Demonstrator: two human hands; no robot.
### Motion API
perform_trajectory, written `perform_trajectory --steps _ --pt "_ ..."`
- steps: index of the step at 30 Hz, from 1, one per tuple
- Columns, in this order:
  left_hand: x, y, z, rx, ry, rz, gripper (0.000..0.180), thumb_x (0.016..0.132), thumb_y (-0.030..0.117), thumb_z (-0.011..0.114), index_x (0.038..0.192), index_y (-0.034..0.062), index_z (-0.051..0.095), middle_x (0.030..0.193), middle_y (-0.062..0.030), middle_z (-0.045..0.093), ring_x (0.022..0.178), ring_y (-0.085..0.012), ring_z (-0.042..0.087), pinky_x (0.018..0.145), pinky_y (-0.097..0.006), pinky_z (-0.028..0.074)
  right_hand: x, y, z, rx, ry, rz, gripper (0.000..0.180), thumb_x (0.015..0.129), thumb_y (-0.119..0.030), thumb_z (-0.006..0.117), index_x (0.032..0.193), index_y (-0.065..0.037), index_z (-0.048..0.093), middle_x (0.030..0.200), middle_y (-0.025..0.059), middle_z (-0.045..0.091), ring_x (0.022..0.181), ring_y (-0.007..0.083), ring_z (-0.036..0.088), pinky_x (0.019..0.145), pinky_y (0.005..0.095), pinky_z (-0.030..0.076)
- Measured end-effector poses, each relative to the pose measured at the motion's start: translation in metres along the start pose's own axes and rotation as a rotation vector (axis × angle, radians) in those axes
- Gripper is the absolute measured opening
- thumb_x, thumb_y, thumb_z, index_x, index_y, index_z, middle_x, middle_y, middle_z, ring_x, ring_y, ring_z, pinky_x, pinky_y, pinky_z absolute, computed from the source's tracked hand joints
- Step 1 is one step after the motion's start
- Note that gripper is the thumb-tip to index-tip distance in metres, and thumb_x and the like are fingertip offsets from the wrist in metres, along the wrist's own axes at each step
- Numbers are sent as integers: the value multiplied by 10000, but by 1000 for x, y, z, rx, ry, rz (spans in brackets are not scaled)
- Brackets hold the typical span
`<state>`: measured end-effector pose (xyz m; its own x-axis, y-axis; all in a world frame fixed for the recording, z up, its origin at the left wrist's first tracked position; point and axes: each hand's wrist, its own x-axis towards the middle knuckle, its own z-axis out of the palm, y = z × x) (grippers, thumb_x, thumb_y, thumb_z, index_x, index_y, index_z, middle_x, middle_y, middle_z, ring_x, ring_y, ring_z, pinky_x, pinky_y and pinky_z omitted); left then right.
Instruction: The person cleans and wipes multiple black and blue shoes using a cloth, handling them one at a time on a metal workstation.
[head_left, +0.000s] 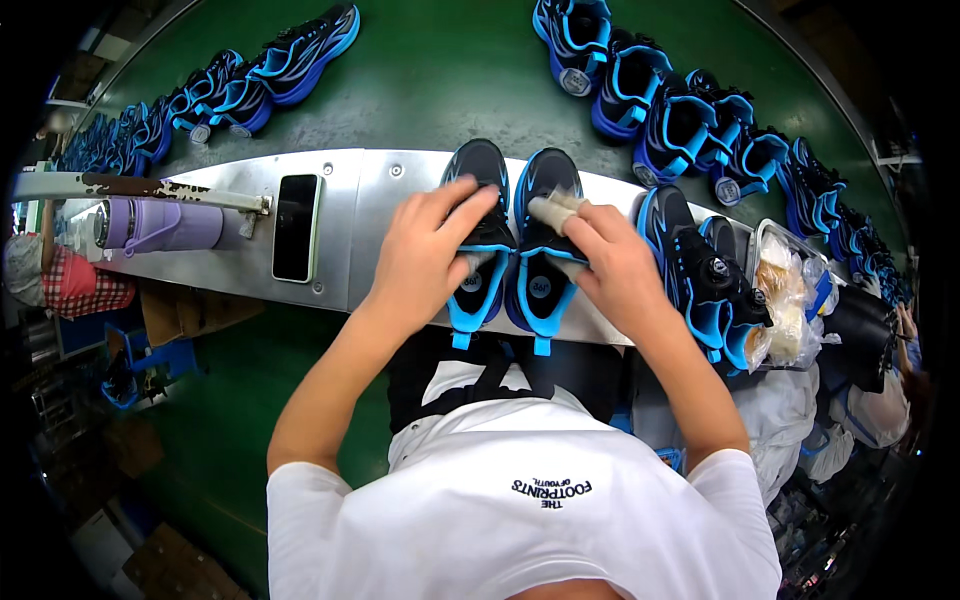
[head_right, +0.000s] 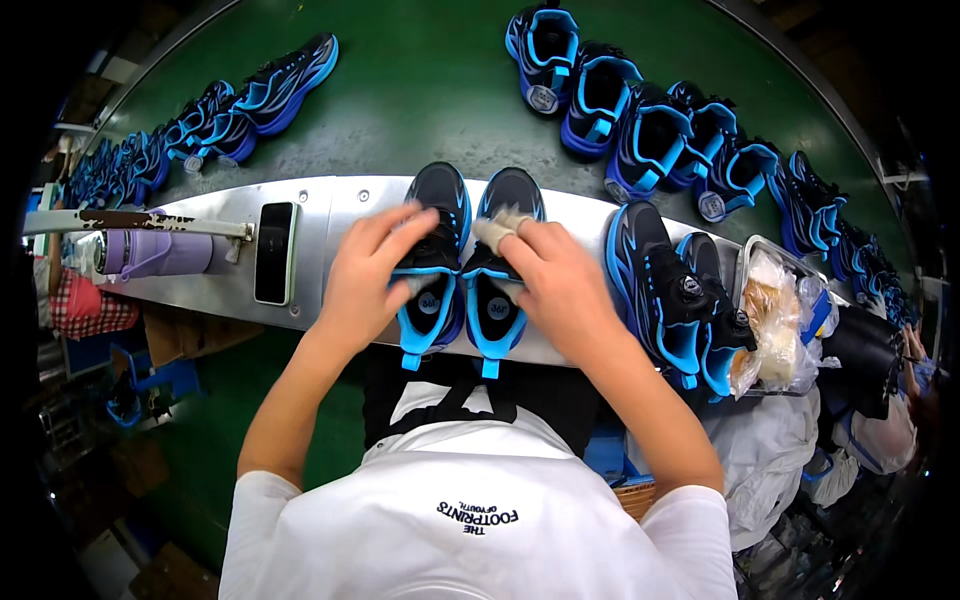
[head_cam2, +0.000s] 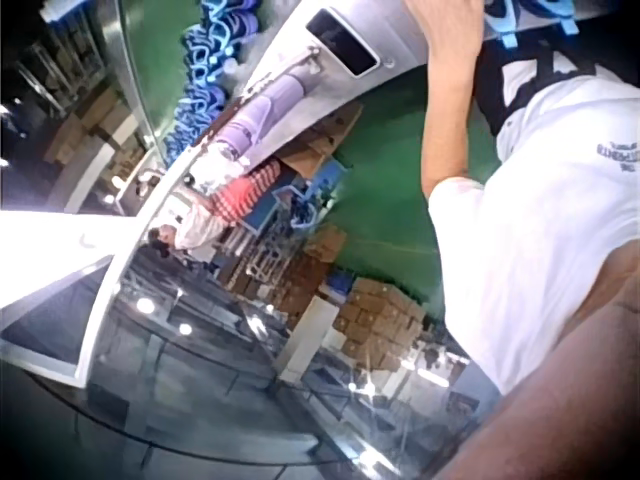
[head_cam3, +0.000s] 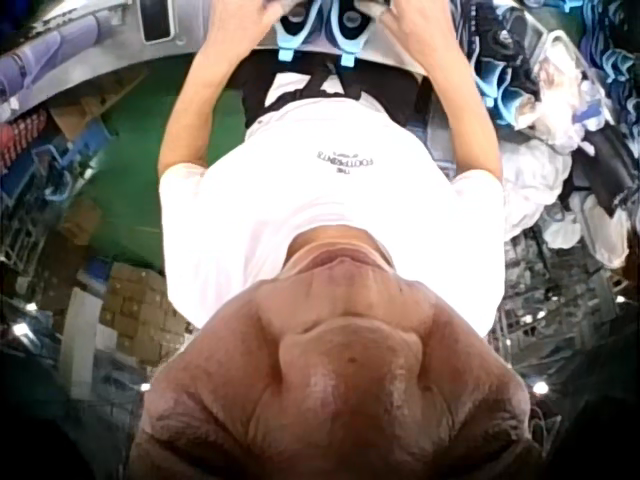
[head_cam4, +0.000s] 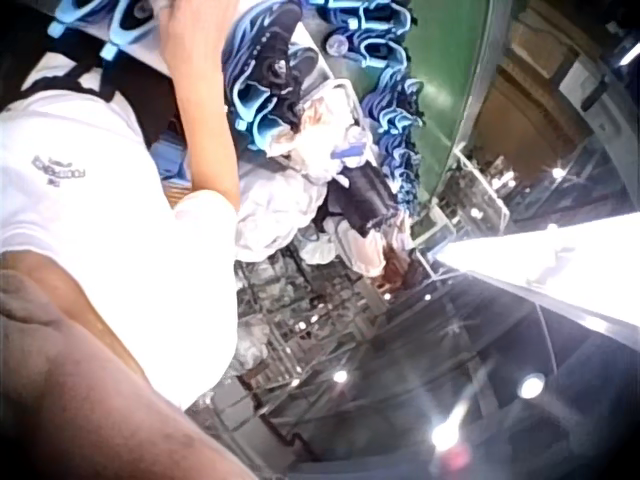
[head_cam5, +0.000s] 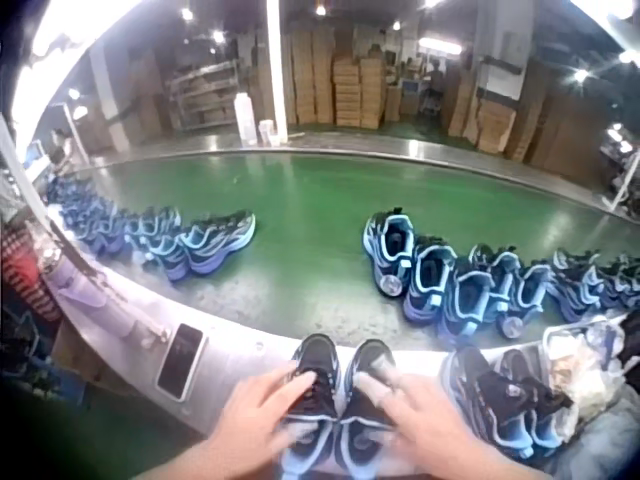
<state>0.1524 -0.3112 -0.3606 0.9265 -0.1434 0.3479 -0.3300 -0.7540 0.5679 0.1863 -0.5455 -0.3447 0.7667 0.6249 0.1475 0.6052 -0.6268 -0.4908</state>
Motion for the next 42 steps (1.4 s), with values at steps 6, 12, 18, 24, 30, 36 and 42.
perform_trajectory --steps 6,12,18,24,30,36,42 --pt "-1 7 19 -23 -128 -65 468 674 -43 682 1123 59 604 974 -113 598 856 -338 623 736 -380 517 7 12 18 248 151 69 406 696 37 696 1082 -78 649 978 124 639 877 329 621 761 401 512" --pt "-6 17 7 -103 -236 -188 472 672 -92 602 1106 92 629 1075 -123 595 960 -350 609 823 -400 509 1 -14 -3 332 -8 266 414 729 51 636 1096 -137 671 1057 141 598 953 342 604 801 390 521" --pt "-29 9 7 -53 -193 -137 448 656 -114 554 1024 109 677 1238 -148 580 1072 -367 559 918 -400 475 -32 -4 10 212 -12 114 472 679 90 619 1089 -139 658 1198 180 528 1099 399 559 889 404 523" --pt "-46 45 10 229 -338 -85 603 660 13 664 1250 114 588 1420 -244 411 996 -358 550 833 -435 475 -31 -21 34 -119 -29 -1 538 726 51 640 1243 8 494 1297 354 404 1171 517 474 979 483 458" --pt "-60 58 39 267 -285 -206 784 701 175 659 1440 74 420 1529 -309 176 1152 -384 434 938 -449 297 -37 -36 35 295 -34 128 672 829 -69 659 1438 -33 380 1452 388 169 1316 566 285 1086 520 316" --pt "-58 54 26 194 -225 -195 683 827 249 637 1452 94 410 1501 -294 261 1141 -371 429 961 -462 279 -35 -31 3 132 -180 101 553 879 -213 649 1369 -23 476 1402 368 323 1236 506 443 1011 454 427" --pt "-65 63 55 357 -39 -217 600 901 237 572 1434 27 392 1490 -184 354 1199 -356 415 962 -460 303 -49 -31 35 9 66 -13 646 830 -185 673 1408 -26 432 1460 281 325 1217 433 446 1013 461 388"
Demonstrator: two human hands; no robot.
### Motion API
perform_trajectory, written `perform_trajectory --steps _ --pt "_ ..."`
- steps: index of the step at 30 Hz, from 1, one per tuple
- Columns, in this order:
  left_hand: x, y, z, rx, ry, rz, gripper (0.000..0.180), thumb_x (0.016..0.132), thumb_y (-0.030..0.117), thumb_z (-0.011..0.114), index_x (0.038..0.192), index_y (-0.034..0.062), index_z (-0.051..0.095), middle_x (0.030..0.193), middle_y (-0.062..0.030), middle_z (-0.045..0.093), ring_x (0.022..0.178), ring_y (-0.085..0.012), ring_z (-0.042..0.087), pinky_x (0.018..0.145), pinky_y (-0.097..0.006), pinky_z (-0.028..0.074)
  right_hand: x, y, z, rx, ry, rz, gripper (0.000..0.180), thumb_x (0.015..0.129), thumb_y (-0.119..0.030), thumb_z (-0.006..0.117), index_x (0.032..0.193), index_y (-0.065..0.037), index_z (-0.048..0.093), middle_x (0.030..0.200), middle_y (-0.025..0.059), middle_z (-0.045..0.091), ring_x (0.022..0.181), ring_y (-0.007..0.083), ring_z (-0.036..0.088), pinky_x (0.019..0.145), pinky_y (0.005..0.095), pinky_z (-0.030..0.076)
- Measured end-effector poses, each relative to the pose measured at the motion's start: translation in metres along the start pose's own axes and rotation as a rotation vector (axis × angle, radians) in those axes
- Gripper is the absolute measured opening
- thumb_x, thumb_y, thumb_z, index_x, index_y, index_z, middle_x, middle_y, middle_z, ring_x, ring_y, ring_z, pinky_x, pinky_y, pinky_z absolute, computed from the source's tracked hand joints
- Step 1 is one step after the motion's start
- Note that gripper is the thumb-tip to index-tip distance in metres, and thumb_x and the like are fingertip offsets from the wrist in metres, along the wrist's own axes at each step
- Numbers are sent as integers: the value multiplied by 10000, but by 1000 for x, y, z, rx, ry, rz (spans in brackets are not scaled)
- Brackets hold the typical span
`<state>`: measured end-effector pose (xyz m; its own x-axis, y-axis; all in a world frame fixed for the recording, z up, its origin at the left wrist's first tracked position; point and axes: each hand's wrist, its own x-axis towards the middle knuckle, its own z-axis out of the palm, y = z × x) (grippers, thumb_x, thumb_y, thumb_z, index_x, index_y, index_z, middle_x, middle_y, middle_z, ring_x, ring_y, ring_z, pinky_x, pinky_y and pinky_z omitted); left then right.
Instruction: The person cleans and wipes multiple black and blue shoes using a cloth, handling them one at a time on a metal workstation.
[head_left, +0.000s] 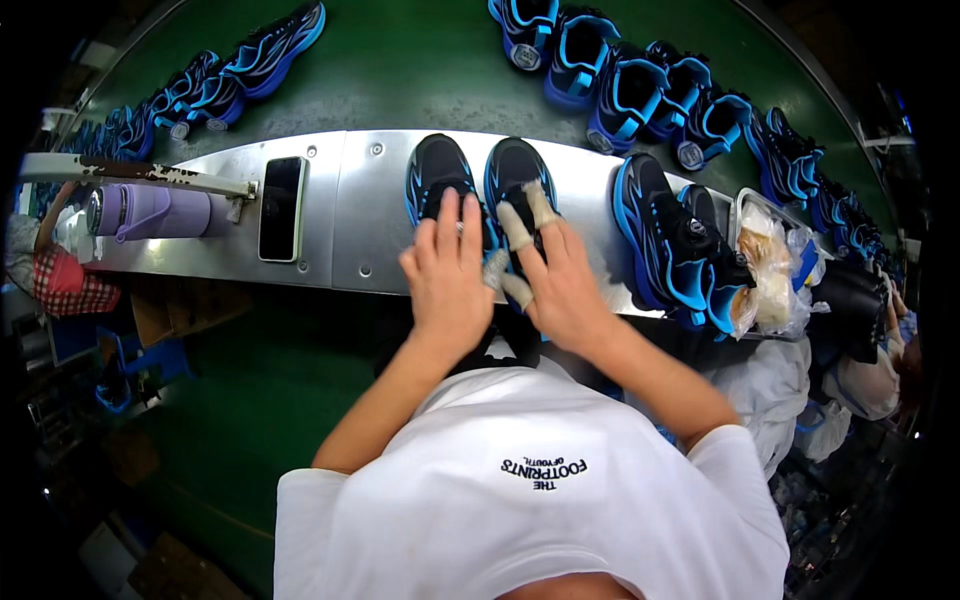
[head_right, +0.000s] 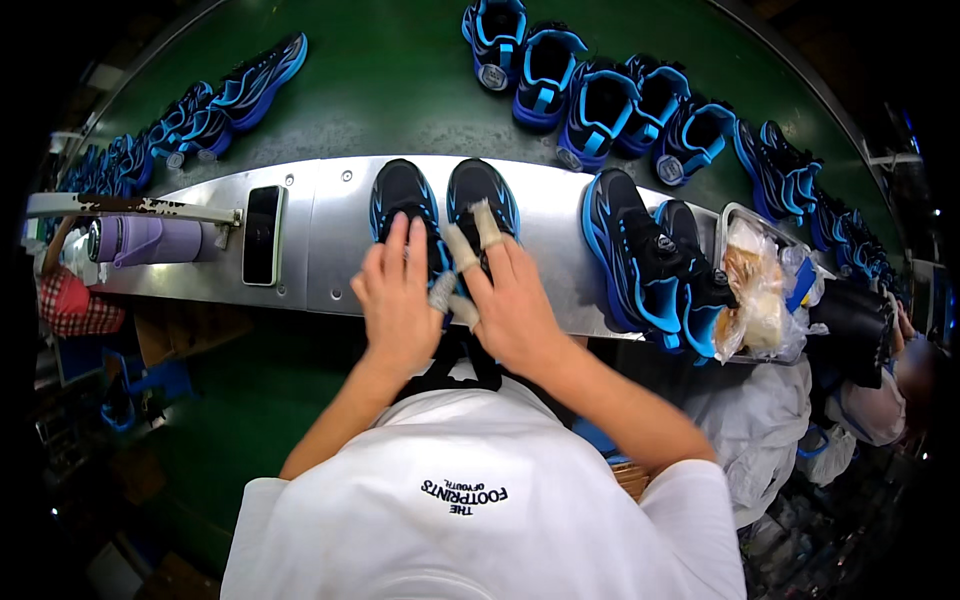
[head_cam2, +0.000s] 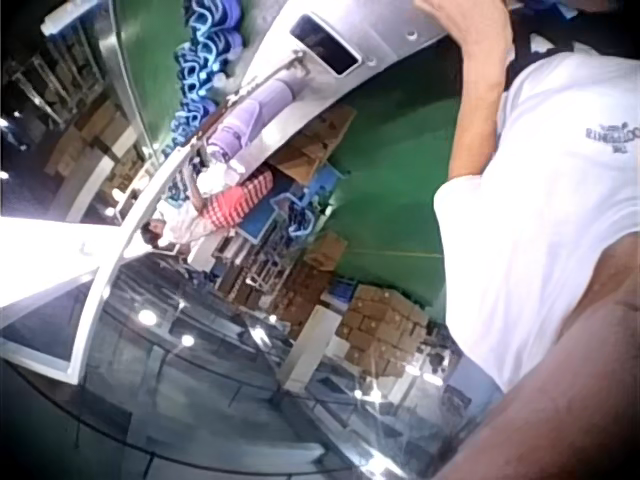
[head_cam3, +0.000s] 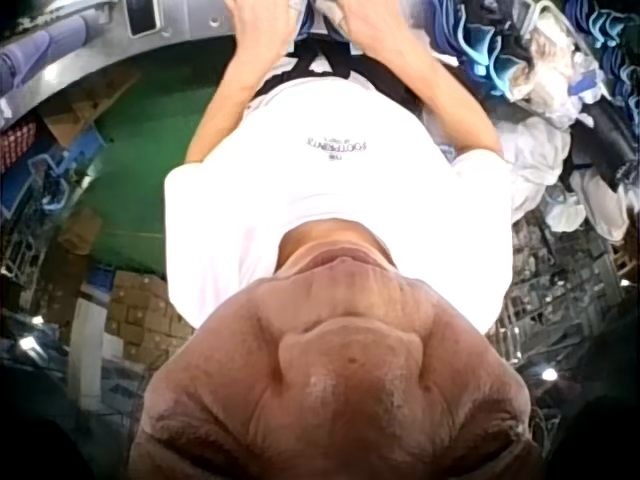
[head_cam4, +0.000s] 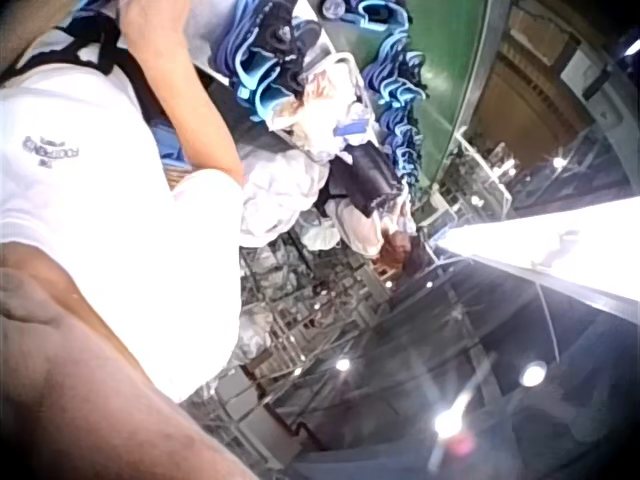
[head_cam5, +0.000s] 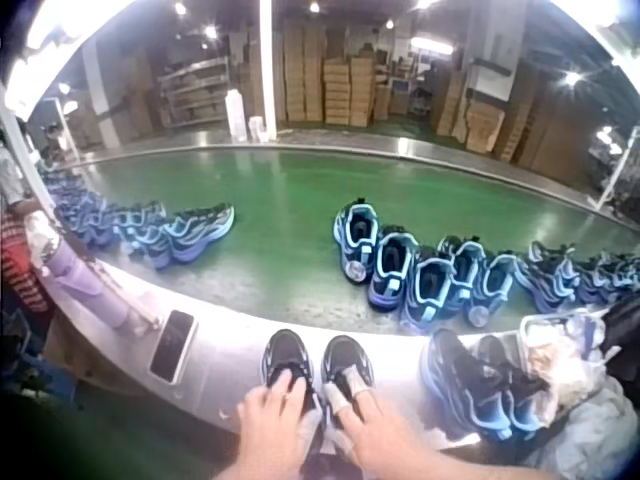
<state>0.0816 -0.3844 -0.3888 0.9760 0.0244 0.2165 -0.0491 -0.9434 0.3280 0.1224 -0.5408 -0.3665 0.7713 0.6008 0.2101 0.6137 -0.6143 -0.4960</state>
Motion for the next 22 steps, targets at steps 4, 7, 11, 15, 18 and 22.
perform_trajectory --steps 4,7,11,15,18,22 --pt "6 -1 -12 -180 -78 18 607 906 215 550 1445 9 359 1500 -196 334 1276 -363 371 990 -467 288 2 8 -11 132 -69 27 607 868 -192 647 1415 -38 434 1466 297 304 1286 473 373 1077 485 339" --pt "13 -29 -24 -334 -113 29 408 899 148 541 1292 41 551 1388 -179 488 1179 -361 476 994 -435 382 26 17 -37 447 -183 146 382 906 -122 592 1282 -57 570 1299 235 520 1240 451 435 1030 449 398" --pt "30 -25 -31 -399 -75 -45 235 839 52 555 1033 38 687 1117 -118 632 1014 -314 567 897 -392 449 28 35 -40 202 -226 4 224 849 -94 656 1067 -86 709 982 141 589 907 327 564 844 395 476" --pt "34 -30 -19 -513 -148 -23 191 760 1 604 927 33 692 966 -118 617 941 -306 574 842 -386 455 20 34 -32 245 -166 41 220 796 -130 716 1015 -116 730 890 123 557 858 303 544 806 388 477" --pt "37 -31 -20 -479 -206 78 227 722 -13 652 944 32 672 990 -135 605 900 -317 577 792 -371 475 24 32 -38 117 -172 120 302 781 -141 734 1083 -152 726 903 112 547 910 291 537 802 365 477" --pt "28 -14 -18 -499 -120 -191 299 788 13 660 1083 40 621 1123 -148 561 910 -296 604 786 -389 484 32 47 -60 455 -514 190 405 810 -113 717 1201 -213 687 1020 118 521 994 269 521 897 357 450"
